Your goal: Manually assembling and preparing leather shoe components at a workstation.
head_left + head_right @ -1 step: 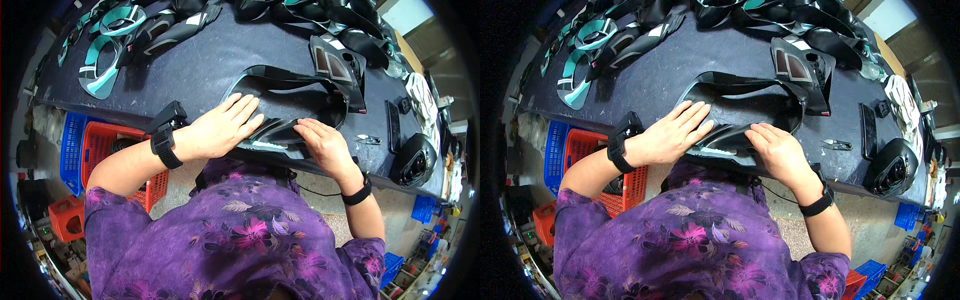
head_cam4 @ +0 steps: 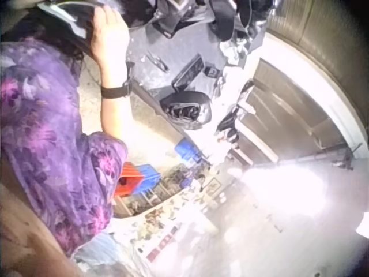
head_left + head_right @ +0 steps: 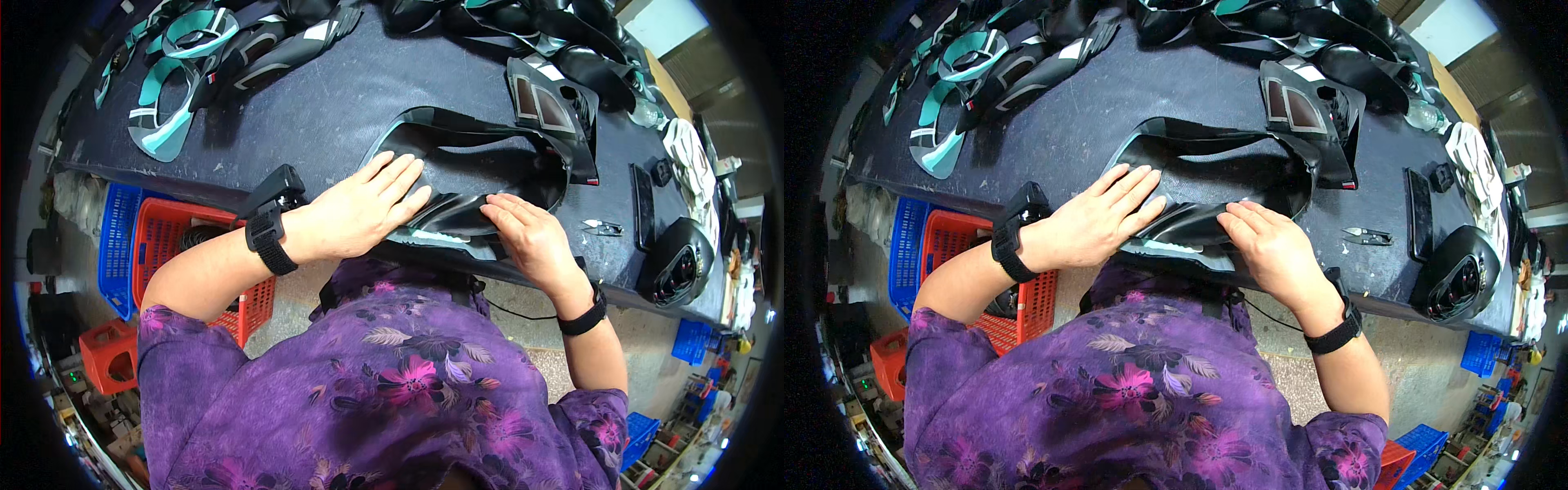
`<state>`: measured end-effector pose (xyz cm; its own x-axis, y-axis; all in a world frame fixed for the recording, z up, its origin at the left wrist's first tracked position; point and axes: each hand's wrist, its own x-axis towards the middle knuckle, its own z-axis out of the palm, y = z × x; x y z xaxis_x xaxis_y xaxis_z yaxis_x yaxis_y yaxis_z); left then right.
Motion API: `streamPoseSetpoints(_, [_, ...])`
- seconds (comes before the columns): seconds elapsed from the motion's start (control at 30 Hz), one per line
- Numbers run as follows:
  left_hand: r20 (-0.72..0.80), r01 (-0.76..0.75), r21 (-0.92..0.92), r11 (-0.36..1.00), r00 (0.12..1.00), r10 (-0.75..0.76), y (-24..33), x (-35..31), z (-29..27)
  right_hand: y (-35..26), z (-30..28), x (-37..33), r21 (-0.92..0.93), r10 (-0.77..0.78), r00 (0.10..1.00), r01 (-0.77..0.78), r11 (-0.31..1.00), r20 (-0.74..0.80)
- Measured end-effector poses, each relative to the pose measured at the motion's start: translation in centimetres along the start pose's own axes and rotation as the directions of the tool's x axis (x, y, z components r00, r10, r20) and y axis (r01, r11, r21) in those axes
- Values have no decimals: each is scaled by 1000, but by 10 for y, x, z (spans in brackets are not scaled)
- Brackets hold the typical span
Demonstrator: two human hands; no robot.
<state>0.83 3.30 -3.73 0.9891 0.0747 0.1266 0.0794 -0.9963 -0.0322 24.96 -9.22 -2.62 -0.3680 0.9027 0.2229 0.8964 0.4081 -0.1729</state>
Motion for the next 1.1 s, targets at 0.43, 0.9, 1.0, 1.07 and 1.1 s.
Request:
streamPoseSetpoints(0.43, [0, -29, -80, 996, 1000, 29, -13, -3, 9, 1, 2, -10, -3, -6, 999, 6, 1000, -35])
streamPoseSetpoints(0.9, [40, 15, -121, 993, 999, -10, -13, -7, 8, -4, 11, -11, -34, 102, 993, -105, 994, -65])
streamPoseSetpoints(1.0, [5, 26, -144, 989, 1000, -26, -14, -8, 10, -5, 16, -14, -43, 90, 991, -95, 995, -102])
streamPoseSetpoints(1.07, [6, 41, -133, 990, 999, -41, -13, -8, 11, -6, 14, -14, -76, 85, 994, -89, 993, -62])
streamPoseSetpoints(1.1, [7, 40, -137, 990, 999, -39, -13, -9, 12, -7, 13, -14, -112, 77, 997, -79, 991, -25])
